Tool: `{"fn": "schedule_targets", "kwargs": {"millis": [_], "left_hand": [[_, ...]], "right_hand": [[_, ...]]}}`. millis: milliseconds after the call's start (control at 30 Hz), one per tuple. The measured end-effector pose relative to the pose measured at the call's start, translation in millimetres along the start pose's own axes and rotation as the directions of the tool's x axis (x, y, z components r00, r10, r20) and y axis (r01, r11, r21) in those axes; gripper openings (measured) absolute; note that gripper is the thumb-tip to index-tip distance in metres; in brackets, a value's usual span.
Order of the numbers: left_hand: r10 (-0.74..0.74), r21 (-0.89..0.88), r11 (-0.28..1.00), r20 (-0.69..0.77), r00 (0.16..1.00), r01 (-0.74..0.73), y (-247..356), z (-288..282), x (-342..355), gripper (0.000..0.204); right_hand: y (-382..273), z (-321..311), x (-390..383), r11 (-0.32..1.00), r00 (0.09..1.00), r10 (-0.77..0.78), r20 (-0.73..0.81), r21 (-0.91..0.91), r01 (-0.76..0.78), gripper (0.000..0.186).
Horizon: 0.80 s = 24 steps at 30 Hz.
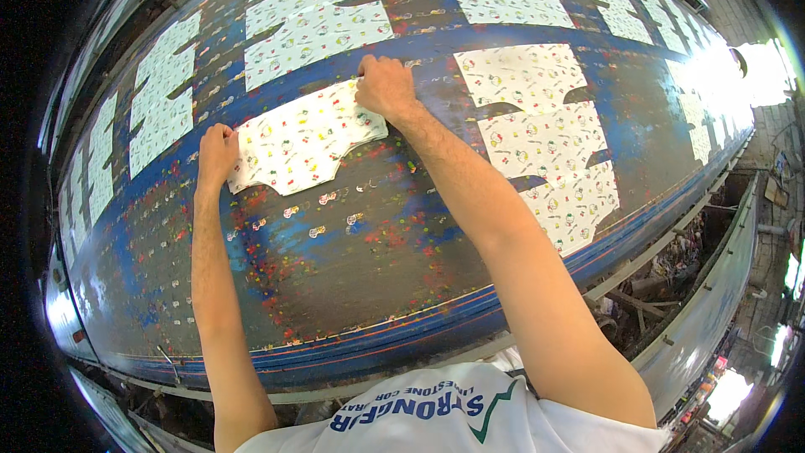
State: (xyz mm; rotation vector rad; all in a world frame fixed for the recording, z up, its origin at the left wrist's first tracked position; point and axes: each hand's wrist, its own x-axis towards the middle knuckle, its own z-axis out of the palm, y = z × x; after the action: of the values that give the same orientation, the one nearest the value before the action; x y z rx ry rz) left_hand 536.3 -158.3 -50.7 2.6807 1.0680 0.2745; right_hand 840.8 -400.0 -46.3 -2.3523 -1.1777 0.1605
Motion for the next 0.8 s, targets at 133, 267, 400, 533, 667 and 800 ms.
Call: {"fn": "schedule_targets", "kwargs": {"millis": [133, 267, 400, 533, 667, 800], "left_hand": [[0.082, -0.032, 0.996, -0.157, 0.984, -0.088, 31.2, -11.7, -23.6, 0.016], [0.084, -0.082, 0.991, -0.207, 0.975, -0.103, 83.7, -50.7, -76.1, 0.015], [0.076, -0.195, 0.970, -0.338, 0.938, -0.149, 149.1, -97.1, -143.0, 0.014], [-0.001, -0.312, 0.942, -0.371, 0.929, -0.123, 205.7, -128.0, -204.8, 0.015], [-0.103, -0.466, 0.884, -0.278, 0.955, -0.041, 253.7, -144.1, -261.6, 0.018], [-0.113, -0.490, 0.872, -0.232, 0.966, -0.015, 302.1, -142.6, -314.2, 0.025]], "right_hand": [[-7.2, -13.4, -12.1, 0.996, 0.996, -0.087, 0.012, -0.003, 0.087, 0.020], [-22.8, -32.6, -54.2, 0.977, 0.991, -0.129, -0.028, 0.170, 0.132, 0.015], [-37.3, -57.6, -117.8, 0.870, 0.988, 0.008, -0.153, 0.488, 0.069, 0.012], [-23.9, -94.0, -181.1, 0.747, 0.961, 0.164, -0.221, 0.664, 0.025, 0.016], [7.8, -130.7, -236.1, 0.709, 0.910, 0.258, -0.324, 0.704, 0.050, 0.011], [65.7, -174.1, -284.8, 0.686, 0.910, 0.247, -0.333, 0.724, 0.078, 0.012]]}}
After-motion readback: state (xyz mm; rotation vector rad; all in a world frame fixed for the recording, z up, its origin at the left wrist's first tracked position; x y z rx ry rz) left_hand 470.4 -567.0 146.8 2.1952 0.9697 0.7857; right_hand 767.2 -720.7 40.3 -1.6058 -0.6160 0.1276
